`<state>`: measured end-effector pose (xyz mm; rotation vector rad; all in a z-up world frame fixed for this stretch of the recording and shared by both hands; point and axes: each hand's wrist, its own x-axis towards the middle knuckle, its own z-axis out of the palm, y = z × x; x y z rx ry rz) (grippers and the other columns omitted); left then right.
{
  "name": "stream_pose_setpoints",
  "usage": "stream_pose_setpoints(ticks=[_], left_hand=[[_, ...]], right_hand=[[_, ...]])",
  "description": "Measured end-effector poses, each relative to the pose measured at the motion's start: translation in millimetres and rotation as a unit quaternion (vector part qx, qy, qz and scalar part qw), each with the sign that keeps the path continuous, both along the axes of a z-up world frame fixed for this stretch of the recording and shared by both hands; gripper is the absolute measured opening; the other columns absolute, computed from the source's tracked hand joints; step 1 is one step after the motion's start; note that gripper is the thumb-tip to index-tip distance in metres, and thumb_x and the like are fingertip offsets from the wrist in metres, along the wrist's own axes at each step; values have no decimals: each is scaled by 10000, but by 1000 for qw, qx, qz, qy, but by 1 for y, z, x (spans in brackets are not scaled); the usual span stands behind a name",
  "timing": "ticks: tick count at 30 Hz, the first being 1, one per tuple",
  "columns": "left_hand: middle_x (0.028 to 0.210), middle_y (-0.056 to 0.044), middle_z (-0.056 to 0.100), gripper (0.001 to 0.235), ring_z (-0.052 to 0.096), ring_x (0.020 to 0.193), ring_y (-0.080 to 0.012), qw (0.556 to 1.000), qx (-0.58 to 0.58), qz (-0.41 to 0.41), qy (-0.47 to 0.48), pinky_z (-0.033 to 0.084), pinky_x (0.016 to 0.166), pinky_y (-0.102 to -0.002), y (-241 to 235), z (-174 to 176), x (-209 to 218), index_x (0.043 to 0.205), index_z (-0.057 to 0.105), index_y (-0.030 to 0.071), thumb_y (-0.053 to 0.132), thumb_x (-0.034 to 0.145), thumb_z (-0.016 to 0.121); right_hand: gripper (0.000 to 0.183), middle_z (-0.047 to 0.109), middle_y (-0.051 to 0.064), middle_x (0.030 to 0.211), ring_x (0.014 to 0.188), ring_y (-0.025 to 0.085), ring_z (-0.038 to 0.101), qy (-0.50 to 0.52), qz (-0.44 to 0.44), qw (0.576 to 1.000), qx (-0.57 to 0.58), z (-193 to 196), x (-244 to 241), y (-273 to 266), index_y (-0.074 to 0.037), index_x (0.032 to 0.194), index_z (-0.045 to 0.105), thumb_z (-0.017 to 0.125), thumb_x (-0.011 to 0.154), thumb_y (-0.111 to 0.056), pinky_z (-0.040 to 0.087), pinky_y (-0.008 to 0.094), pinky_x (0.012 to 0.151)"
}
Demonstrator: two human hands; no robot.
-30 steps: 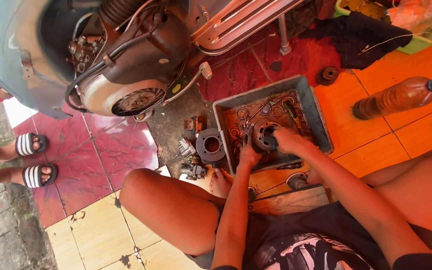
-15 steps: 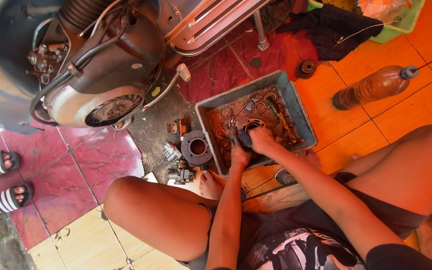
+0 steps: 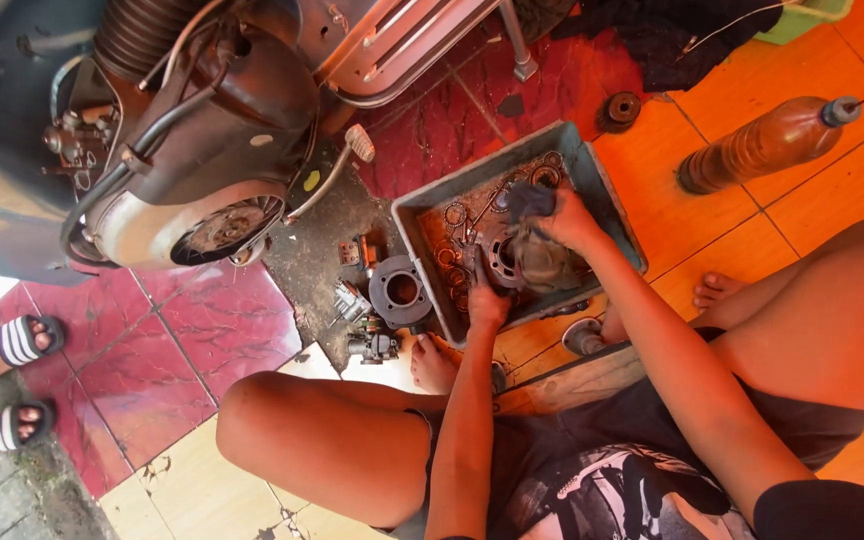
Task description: The person sits on the floor and scrubs a metal engine cylinder with a yellow brush, then wipes it with a dark cloth. They also handle and wipe other small engine components, including rings and a piston, which are placed in a grey plastic tray.
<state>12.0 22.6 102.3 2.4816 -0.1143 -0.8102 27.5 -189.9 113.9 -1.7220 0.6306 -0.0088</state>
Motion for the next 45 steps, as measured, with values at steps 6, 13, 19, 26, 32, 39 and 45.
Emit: stream_pose_setpoints(ticks=[6, 13, 19, 26, 32, 39, 45], left_hand=[[1602, -294, 247, 1328, 339, 1430, -557, 991, -130, 15, 19, 372, 1159, -648, -5, 15, -17, 1653, 6, 257, 416, 657, 871], [1607, -216, 274, 1011, 426, 1383, -545, 998, -54, -34, -9, 476, 1075, -628, -9, -26, -9, 1633, 104, 417, 342, 861, 751], [1630, -187, 248, 1189, 404, 1416, -502, 998, -51, -12, 26, 440, 1094, -628, -10, 0, -11, 1626, 62, 462, 615, 720, 818], [1631, -162, 261, 1192, 413, 1428, -469, 999, -29, -5, 37, 437, 1105, -611, -12, -20, -14, 1620, 77, 474, 633, 704, 823], [1650, -130, 226, 1180, 435, 1408, -472, 999, -21, 4, 34, 443, 1097, -607, -13, -5, -16, 1617, 44, 487, 632, 725, 803], [1666, -153, 192, 1150, 437, 1400, -503, 998, -43, 18, 46, 453, 1073, -635, -14, -21, -16, 1628, 74, 454, 586, 753, 808], [1662, -113, 183, 1110, 448, 1399, -478, 999, -25, -1, 39, 490, 1050, -623, -9, -61, -23, 1619, 52, 479, 450, 806, 807]], right_hand=[[323, 712, 233, 796, 783, 415, 716, 46, 81, 968, -233, -54, -30, 41, 16, 867, 736, 791, 685, -246, 566, 464, 640], [934, 485, 343, 1497, 1329, 505, 521, 300, 191, 932, -74, -28, -56, -16, 20, 1568, 359, 774, 803, -319, 471, 560, 1105], [723, 726, 268, 1180, 1084, 404, 710, 344, 229, 884, -217, 2, -48, -60, 23, 1274, 680, 851, 670, -334, 618, 482, 890], [405, 694, 320, 989, 1020, 475, 670, 116, 122, 969, -182, -31, -40, 5, 78, 1072, 688, 728, 808, -227, 544, 519, 838], [657, 572, 306, 1342, 1226, 465, 598, 265, 246, 912, -193, -58, -41, -23, 37, 1339, 614, 744, 842, -372, 556, 507, 1008], [624, 675, 316, 1206, 1124, 479, 647, 80, 132, 967, -205, 74, -30, -31, 74, 1307, 641, 796, 788, -238, 540, 517, 946], [362, 678, 165, 1105, 1026, 336, 707, 119, 169, 923, -326, -10, -44, 61, -37, 1118, 757, 776, 828, -255, 590, 374, 875]])
